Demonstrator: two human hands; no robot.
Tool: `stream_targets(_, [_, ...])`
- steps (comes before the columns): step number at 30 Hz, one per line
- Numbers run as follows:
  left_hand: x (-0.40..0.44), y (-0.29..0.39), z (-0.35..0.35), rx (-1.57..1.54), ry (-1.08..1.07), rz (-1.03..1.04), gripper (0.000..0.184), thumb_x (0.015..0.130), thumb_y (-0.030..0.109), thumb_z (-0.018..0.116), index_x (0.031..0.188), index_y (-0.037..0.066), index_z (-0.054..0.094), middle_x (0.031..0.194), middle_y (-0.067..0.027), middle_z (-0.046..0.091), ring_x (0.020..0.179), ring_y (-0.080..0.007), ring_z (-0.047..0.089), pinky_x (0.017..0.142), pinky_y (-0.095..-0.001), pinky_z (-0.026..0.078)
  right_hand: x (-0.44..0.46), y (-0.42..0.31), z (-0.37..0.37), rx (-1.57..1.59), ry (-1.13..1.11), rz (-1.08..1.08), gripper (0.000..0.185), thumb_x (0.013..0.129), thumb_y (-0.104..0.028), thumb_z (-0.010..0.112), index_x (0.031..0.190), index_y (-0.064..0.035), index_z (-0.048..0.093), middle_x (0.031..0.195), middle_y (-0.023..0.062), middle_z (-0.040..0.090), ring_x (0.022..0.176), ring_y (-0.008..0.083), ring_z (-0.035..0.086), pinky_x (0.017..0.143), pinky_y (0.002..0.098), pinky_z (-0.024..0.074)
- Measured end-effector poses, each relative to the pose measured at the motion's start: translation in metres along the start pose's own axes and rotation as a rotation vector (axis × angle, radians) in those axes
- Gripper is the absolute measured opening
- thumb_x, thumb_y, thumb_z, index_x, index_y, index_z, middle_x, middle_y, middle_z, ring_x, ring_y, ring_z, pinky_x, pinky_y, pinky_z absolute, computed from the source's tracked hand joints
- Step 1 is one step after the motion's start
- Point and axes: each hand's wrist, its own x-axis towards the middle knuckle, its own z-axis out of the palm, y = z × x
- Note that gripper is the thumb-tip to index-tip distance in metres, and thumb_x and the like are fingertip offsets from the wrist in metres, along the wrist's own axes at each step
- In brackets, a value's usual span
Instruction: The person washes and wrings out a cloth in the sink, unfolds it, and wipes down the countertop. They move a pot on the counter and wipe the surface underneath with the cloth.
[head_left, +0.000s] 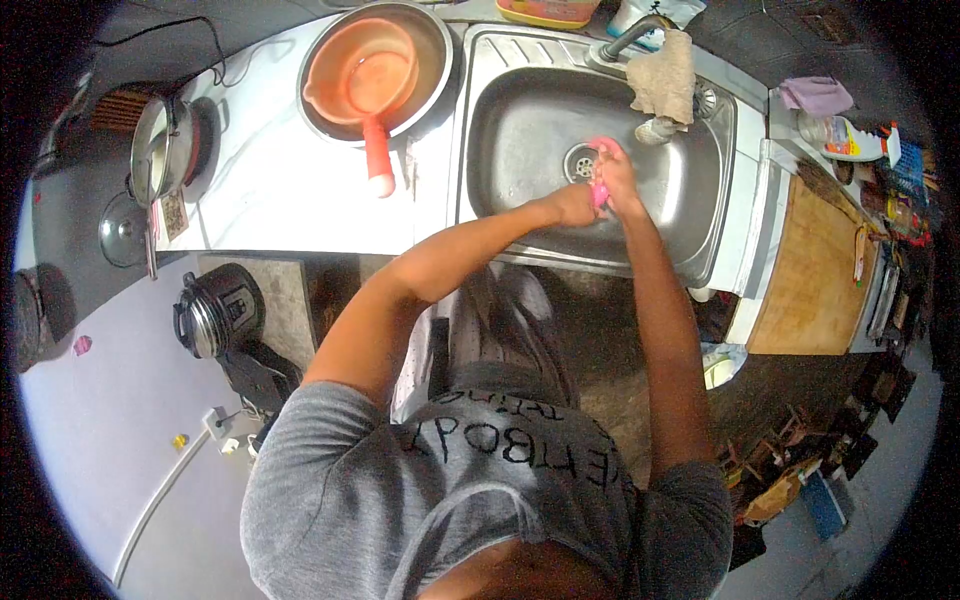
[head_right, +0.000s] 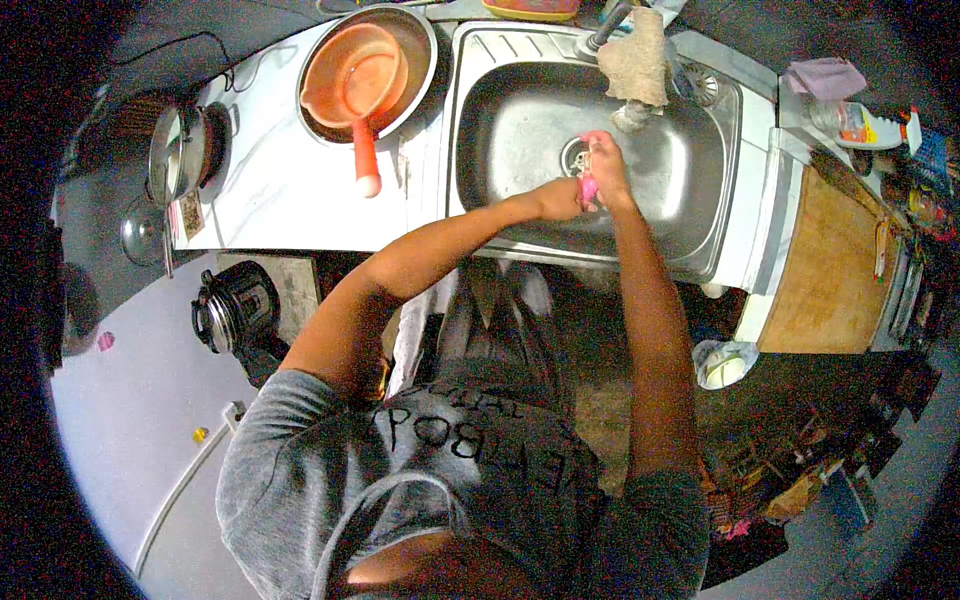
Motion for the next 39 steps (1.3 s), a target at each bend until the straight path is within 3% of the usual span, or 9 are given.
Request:
stream_targets(7, [-0.012, 0.018, 0.007, 0.437, 0.28, -0.158, 0.025, 0.084, 0.017, 0.049, 0.096, -0.004, 0.045, 0.076, -0.0196, 0.064, 0.07, -0.033, 0.065, 0.059, -0.0446, 0.052, 0.044, 0.058, -0.019, -0.142, 0.529, 0.018, 0.012, 0.085, -0.011, 0.044, 0.083, -0.0051, 0.054, 0.062, 0.002, 0.048, 0.046, 0.0132, 0.044, 0.04, 0.028, 0.0379])
stream_targets(11, [-0.007, 0.008, 0.015, 0.475, 0.298, -0.133, 0.018, 0.085, 0.012, 0.043, 0.096, -0.002, 0.044, 0.077, -0.0193, 0.065, 0.07, -0.0326, 0.066, 0.057, -0.0438, 0.052, 0.05, 0.077, -0.03, -0.112, 0.443, 0.025, 0.015, 0.082, -0.013, 0.049, 0.088, -0.0018, 0.056, 0.08, 0.0105, 0.06, 0.066, 0.0213, 0.057, 0.055, 0.0351, 0.0465])
stream_targets(18, [-0.019, 0.009, -0.003, 0.469, 0.285, -0.256, 0.043, 0.087, 0.044, 0.047, 0.103, 0.005, 0.048, 0.076, -0.0177, 0.065, 0.072, -0.0337, 0.065, 0.065, -0.0456, 0.05, 0.068, 0.072, -0.024, -0.737, 0.336, -0.261, 0.038, 0.086, -0.04, 0.046, 0.082, -0.0046, 0.061, 0.08, 0.0207, 0.062, 0.078, 0.0367, 0.061, 0.068, 0.0439, 0.046])
stream_targets(22, [-0.012, -0.018, -0.002, 0.105, 0.395, -0.294, 0.052, 0.084, 0.058, 0.046, 0.094, 0.008, 0.057, 0.071, -0.0113, 0.063, 0.064, -0.0267, 0.063, 0.057, -0.0401, 0.047, 0.061, 0.027, -0.047, -1.006, 0.232, 0.018, 0.046, 0.089, -0.045, 0.04, 0.102, -0.0051, 0.058, 0.102, 0.0138, 0.062, 0.094, 0.0329, 0.058, 0.083, 0.0386, 0.0439])
stream_targets(25, [-0.004, -0.027, -0.005, -0.445, 0.235, -0.341, 0.049, 0.084, 0.055, 0.05, 0.095, 0.007, 0.056, 0.062, -0.0028, 0.055, 0.055, -0.0152, 0.053, 0.052, -0.0301, 0.043, 0.107, 0.046, -0.105, -1.369, 0.327, -0.417, 0.036, 0.079, -0.038, 0.056, 0.098, -0.0068, 0.057, 0.091, 0.0172, 0.063, 0.084, 0.0348, 0.06, 0.075, 0.0441, 0.0468])
stream_targets(28, [-0.013, -0.003, -0.013, -0.554, 0.178, -0.294, 0.042, 0.085, 0.046, 0.057, 0.098, 0.007, 0.056, 0.06, 0.0032, 0.047, 0.052, -0.0089, 0.042, 0.049, -0.0225, 0.038, 0.122, 0.042, -0.131, -0.544, 0.279, -0.498, 0.035, 0.075, -0.029, 0.061, 0.101, -0.0058, 0.055, 0.096, 0.0152, 0.063, 0.088, 0.0325, 0.06, 0.076, 0.0423, 0.0481])
stream_targets(30, [-0.011, -0.001, -0.006, -0.659, 0.464, -0.109, 0.039, 0.084, 0.04, 0.06, 0.099, 0.004, 0.051, 0.062, -0.0006, 0.052, 0.05, -0.0106, 0.048, 0.048, -0.0247, 0.04, 0.119, 0.012, -0.129, -1.489, -0.176, -0.596, 0.036, 0.074, -0.025, 0.063, 0.102, -0.0039, 0.055, 0.1, 0.0131, 0.062, 0.088, 0.0314, 0.059, 0.074, 0.0405, 0.0488])
stream_targets(34, [-0.037, 0.02, -0.02, -0.376, 0.681, -0.15, 0.041, 0.082, 0.036, 0.065, 0.097, 0.002, 0.047, 0.063, -0.005, 0.055, 0.049, -0.0118, 0.052, 0.045, -0.0266, 0.042, -0.015, -0.078, -0.015, -0.435, -0.335, 0.171, 0.03, 0.083, -0.029, 0.062, 0.102, -0.0066, 0.054, 0.091, 0.0047, 0.06, 0.081, 0.0137, 0.057, 0.068, 0.0279, 0.0488])
stream_targets(39, [-0.098, 0.052, -0.05, -0.573, 0.513, -0.226, 0.037, 0.084, 0.034, 0.063, 0.095, 0.003, 0.045, 0.064, -0.0066, 0.057, 0.047, -0.0112, 0.052, 0.044, -0.0246, 0.043, -0.058, -0.067, 0.027, -0.05, -0.43, 0.048, 0.018, 0.089, -0.021, 0.055, 0.101, -0.0073, 0.052, 0.092, 0.0019, 0.057, 0.084, 0.0093, 0.056, 0.067, 0.0241, 0.0472])
